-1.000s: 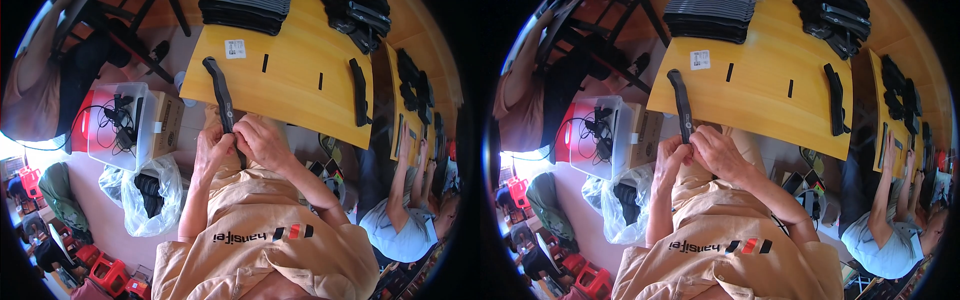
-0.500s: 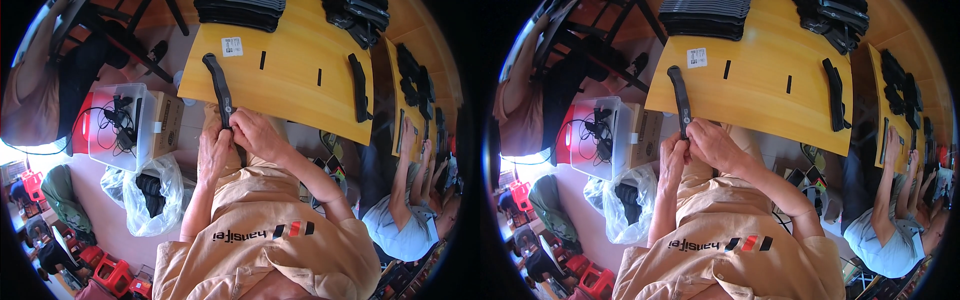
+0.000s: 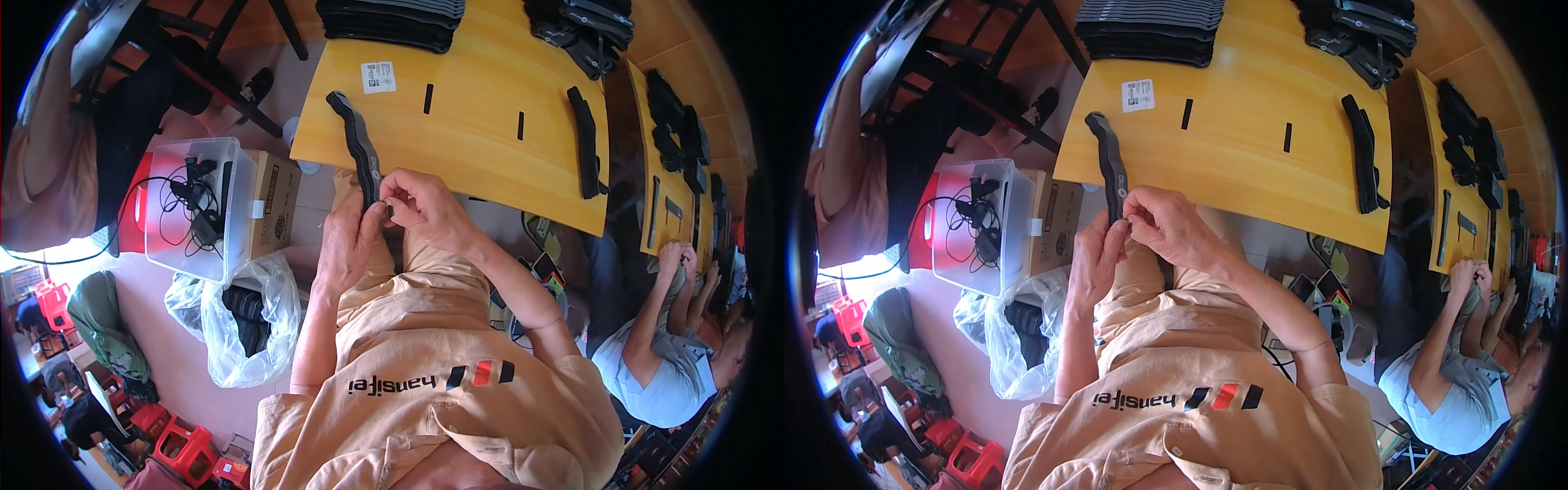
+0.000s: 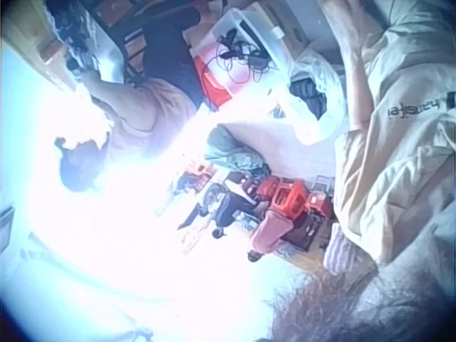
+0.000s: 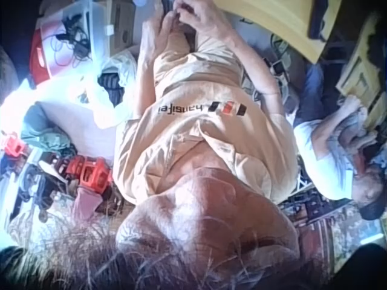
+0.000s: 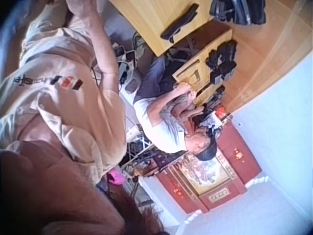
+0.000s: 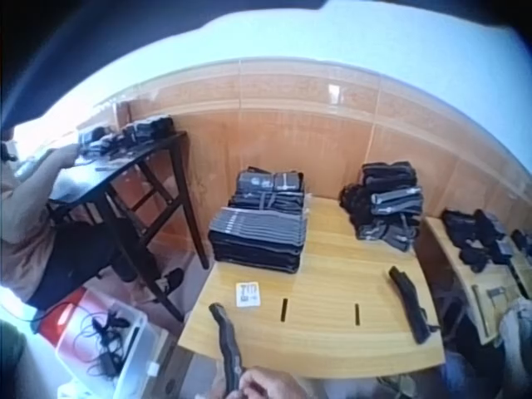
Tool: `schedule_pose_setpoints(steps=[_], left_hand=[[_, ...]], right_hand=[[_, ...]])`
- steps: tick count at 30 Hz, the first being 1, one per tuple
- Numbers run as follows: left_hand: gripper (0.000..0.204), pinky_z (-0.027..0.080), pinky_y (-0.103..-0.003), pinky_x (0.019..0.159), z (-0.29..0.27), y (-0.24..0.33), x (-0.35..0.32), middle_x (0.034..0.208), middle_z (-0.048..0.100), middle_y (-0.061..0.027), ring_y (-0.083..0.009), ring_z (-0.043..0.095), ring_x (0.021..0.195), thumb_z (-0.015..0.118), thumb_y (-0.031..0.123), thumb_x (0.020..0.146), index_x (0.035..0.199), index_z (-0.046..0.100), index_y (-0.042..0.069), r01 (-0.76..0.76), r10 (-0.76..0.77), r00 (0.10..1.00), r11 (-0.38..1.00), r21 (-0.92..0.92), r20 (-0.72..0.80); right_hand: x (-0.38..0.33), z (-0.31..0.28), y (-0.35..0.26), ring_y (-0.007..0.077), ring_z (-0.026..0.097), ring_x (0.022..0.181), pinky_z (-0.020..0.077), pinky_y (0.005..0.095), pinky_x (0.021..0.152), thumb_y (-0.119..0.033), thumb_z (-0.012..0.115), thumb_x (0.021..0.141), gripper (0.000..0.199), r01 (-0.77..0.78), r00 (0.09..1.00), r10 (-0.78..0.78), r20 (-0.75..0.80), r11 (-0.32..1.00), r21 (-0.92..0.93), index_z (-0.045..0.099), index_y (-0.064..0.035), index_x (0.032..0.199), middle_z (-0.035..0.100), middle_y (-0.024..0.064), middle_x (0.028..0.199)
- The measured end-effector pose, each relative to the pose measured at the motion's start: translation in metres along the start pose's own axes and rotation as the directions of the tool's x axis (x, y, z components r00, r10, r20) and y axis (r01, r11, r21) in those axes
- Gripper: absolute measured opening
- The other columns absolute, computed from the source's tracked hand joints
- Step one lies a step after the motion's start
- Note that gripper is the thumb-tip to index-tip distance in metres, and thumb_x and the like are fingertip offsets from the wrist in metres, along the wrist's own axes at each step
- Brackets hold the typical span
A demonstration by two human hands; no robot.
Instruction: Inspecting and organizing fabric straps on a work table.
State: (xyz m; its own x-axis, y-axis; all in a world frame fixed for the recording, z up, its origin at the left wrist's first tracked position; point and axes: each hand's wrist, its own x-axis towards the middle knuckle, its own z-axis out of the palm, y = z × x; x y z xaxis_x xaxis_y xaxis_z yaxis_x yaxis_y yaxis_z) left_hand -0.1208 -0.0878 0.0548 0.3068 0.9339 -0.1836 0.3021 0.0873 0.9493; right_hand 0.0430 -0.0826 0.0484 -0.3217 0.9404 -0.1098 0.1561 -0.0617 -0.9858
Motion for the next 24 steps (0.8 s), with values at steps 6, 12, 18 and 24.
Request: schedule_pose_setpoints(steps=[6,12,18,24], left_hand=[[0.024,0.044,-0.03,0.052,-0.005,0.007,-0.002,0.068,0.06,-0.0113,-0.0168,0.057,0.057,0.048,0.022,0.093,0.092,0.055,-0.001,-0.05,0.05,0.999,0.986,0.159,0.007],[0.028,0.043,-0.026,0.05,-0.006,0.008,-0.007,0.065,0.057,-0.0064,-0.0108,0.053,0.055,0.049,0.025,0.092,0.088,0.055,-0.002,0.04,-0.045,0.998,0.993,-0.111,-0.042],[0.031,0.041,-0.025,0.047,-0.008,0.011,-0.006,0.061,0.052,-0.0052,-0.01,0.05,0.051,0.05,0.027,0.092,0.08,0.052,-0.001,0.047,-0.048,0.999,0.994,-0.103,-0.005],[0.032,0.04,-0.027,0.046,-0.004,0.012,-0.005,0.057,0.05,-0.0063,-0.0121,0.051,0.049,0.05,0.027,0.092,0.077,0.052,-0.002,0.022,-0.024,1.0,0.996,-0.087,-0.02]], right_hand=[[0.003,-0.001,0.002,0.0052,0.05,0.077,0.0527,0.0227,0.07,0.001,0.05,0.086,0.002,-0.029,0.999,0.023,0.047,0.99,0.14,0.049,0.0013,0.089,0.049,-0.0001,0.081],[-0.001,-0.002,-0.021,0.0154,0.054,0.07,0.0477,0.0269,0.062,0.005,0.055,0.08,0.012,0.286,0.956,-0.293,0.016,0.921,-0.264,0.048,0.0005,0.087,0.049,0.0076,0.08],[-0.009,-0.001,-0.033,0.022,0.054,0.068,0.0447,0.0302,0.06,0.005,0.06,0.075,0.019,0.3,0.944,-0.331,0.003,0.85,-0.433,0.047,0.0001,0.088,0.047,0.0103,0.079],[-0.011,0.0,-0.032,0.0253,0.053,0.066,0.0433,0.0325,0.058,0.005,0.058,0.075,0.017,0.274,0.949,-0.313,-0.039,0.879,-0.391,0.047,-0.0002,0.086,0.047,0.0115,0.078]])
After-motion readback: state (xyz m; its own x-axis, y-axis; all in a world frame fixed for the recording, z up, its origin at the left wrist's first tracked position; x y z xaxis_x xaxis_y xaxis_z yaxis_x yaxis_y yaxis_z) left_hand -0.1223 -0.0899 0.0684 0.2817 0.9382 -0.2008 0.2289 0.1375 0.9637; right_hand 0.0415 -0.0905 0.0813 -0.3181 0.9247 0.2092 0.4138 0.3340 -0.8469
